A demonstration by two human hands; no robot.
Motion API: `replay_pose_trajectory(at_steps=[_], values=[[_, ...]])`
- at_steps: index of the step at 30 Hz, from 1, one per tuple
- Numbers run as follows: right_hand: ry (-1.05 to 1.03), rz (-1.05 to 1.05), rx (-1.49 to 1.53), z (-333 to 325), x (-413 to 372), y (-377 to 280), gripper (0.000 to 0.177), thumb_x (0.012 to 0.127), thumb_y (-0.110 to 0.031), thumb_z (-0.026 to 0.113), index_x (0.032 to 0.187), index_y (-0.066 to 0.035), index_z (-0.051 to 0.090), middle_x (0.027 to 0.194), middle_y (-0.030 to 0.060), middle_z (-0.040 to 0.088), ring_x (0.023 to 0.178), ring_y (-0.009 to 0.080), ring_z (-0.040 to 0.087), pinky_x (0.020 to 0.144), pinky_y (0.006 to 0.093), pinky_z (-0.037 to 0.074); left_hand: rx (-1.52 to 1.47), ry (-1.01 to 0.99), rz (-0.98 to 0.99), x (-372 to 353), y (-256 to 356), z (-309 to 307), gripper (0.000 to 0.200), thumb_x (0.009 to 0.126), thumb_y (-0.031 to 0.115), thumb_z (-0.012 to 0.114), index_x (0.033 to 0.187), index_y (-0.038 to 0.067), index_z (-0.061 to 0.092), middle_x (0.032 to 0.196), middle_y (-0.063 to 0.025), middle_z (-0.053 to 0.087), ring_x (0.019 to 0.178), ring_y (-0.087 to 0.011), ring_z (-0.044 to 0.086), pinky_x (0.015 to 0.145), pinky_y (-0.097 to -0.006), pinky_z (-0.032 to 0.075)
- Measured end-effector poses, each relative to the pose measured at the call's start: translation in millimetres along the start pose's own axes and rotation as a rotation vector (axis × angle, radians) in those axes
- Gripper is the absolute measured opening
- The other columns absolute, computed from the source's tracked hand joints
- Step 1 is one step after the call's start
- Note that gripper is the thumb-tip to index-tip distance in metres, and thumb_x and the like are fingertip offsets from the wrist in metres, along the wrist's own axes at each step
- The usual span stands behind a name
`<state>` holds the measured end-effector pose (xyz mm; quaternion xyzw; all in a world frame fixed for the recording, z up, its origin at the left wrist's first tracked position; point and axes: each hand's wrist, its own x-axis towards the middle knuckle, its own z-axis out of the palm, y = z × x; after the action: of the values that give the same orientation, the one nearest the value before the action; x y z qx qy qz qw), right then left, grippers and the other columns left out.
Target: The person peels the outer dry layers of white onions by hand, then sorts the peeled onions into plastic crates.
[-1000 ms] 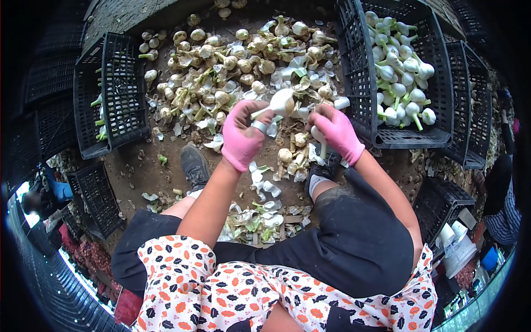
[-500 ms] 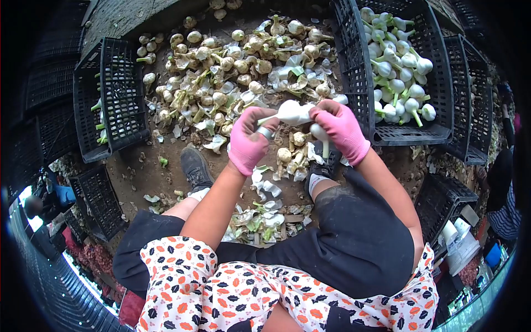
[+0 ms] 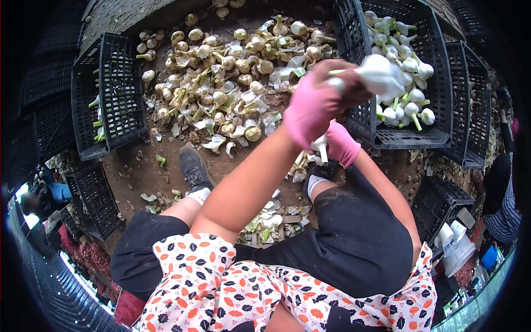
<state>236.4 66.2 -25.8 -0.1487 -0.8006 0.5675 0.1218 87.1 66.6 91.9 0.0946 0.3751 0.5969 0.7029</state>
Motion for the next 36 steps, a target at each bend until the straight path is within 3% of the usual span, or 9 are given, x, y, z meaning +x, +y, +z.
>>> replay_pose_trajectory(at_steps=[2,11,13,28,31,32,34,35,36], values=[[0.199,0.868,1.228,-0.1,7.9,-1.2,0.033,0.094,-0.034,0.049,0.114,-0.008,0.055,0.097,0.0086,0.064,0.081,0.0223,0.065,0.058,0.0351,0.054,0.786,0.093,0.147,28.7,-22.7,-6.3,0.050,0.089,0.016,0.059,0.133,0.002,0.040,0.123,-0.0236,0.052,0.115,-0.0323,0.055,0.099,-0.0381,0.045],[0.595,0.659,1.395,7.8,10.7,14.0,0.045,0.097,-0.041,0.044,0.124,-0.006,0.050,0.109,0.0110,0.062,0.093,0.0210,0.063,0.077,0.0336,0.051,1.333,-0.208,0.258,-39.4,-43.0,-85.6,0.044,0.074,0.000,0.059,0.117,0.007,0.057,0.118,-0.0145,0.057,0.111,-0.0322,0.054,0.097,-0.0375,0.044],[0.529,0.443,0.926,15.7,17.6,13.0,0.044,0.097,-0.037,0.046,0.127,-0.006,0.048,0.110,0.0120,0.061,0.093,0.0218,0.062,0.079,0.0349,0.050,1.098,0.001,0.314,-44.5,-61.8,-90.7,0.036,0.083,0.003,0.063,0.118,0.005,0.057,0.121,-0.0125,0.056,0.114,-0.0212,0.053,0.097,-0.0336,0.043],[0.255,0.616,1.342,-14.2,22.2,-30.7,0.050,0.096,-0.047,0.045,0.124,-0.007,0.046,0.090,0.0077,0.063,0.073,0.0157,0.063,0.063,0.0288,0.053,0.263,0.328,0.255,-38.2,-30.1,-92.4,0.027,0.086,0.004,0.065,0.111,0.000,0.057,0.098,-0.0078,0.065,0.092,-0.0143,0.062,0.081,-0.0254,0.051],[0.323,0.539,0.907,7.4,5.1,12.7,0.037,0.099,-0.037,0.042,0.119,-0.009,0.052,0.089,0.0062,0.064,0.074,0.0157,0.064,0.066,0.0280,0.053,0.066,-0.167,0.328,-28.6,-6.8,-23.4,0.055,0.084,0.006,0.068,0.134,0.006,0.043,0.121,-0.0148,0.055,0.110,-0.0188,0.055,0.086,-0.0248,0.049],[0.324,0.294,0.543,13.2,-0.5,23.7,0.035,0.099,-0.035,0.042,0.119,-0.009,0.053,0.089,0.0061,0.064,0.075,0.0156,0.064,0.066,0.0277,0.053,0.194,-0.125,0.417,-25.6,-5.6,-13.5,0.072,0.079,0.008,0.071,0.141,0.008,0.034,0.128,-0.0142,0.050,0.119,-0.0214,0.047,0.092,-0.0299,0.046],[0.472,0.789,1.233,1.0,6.4,4.0,0.033,0.098,-0.030,0.046,0.121,-0.007,0.051,0.091,0.0068,0.064,0.077,0.0161,0.065,0.066,0.0276,0.054,0.318,-0.021,0.512,-11.6,-14.1,-44.8,0.069,0.076,0.010,0.071,0.137,0.005,0.039,0.133,-0.0147,0.047,0.124,-0.0253,0.043,0.097,-0.0360,0.043],[0.463,0.794,1.204,-2.0,4.6,6.1,0.034,0.098,-0.031,0.046,0.121,-0.006,0.051,0.091,0.0069,0.064,0.077,0.0165,0.065,0.066,0.0276,0.054,1.021,0.062,0.591,0.6,-23.3,-89.9,0.059,0.075,0.008,0.065,0.130,0.004,0.046,0.129,-0.0170,0.051,0.119,-0.0298,0.049,0.095,-0.0405,0.045],[0.450,0.796,1.176,-4.1,3.7,7.4,0.035,0.097,-0.031,0.047,0.121,-0.006,0.051,0.090,0.0070,0.064,0.078,0.0169,0.065,0.066,0.0277,0.054,1.251,0.095,0.192,-10.9,-38.8,-122.1,0.045,0.079,0.010,0.059,0.123,0.005,0.051,0.119,-0.0201,0.057,0.113,-0.0340,0.054,0.093,-0.0390,0.046]])
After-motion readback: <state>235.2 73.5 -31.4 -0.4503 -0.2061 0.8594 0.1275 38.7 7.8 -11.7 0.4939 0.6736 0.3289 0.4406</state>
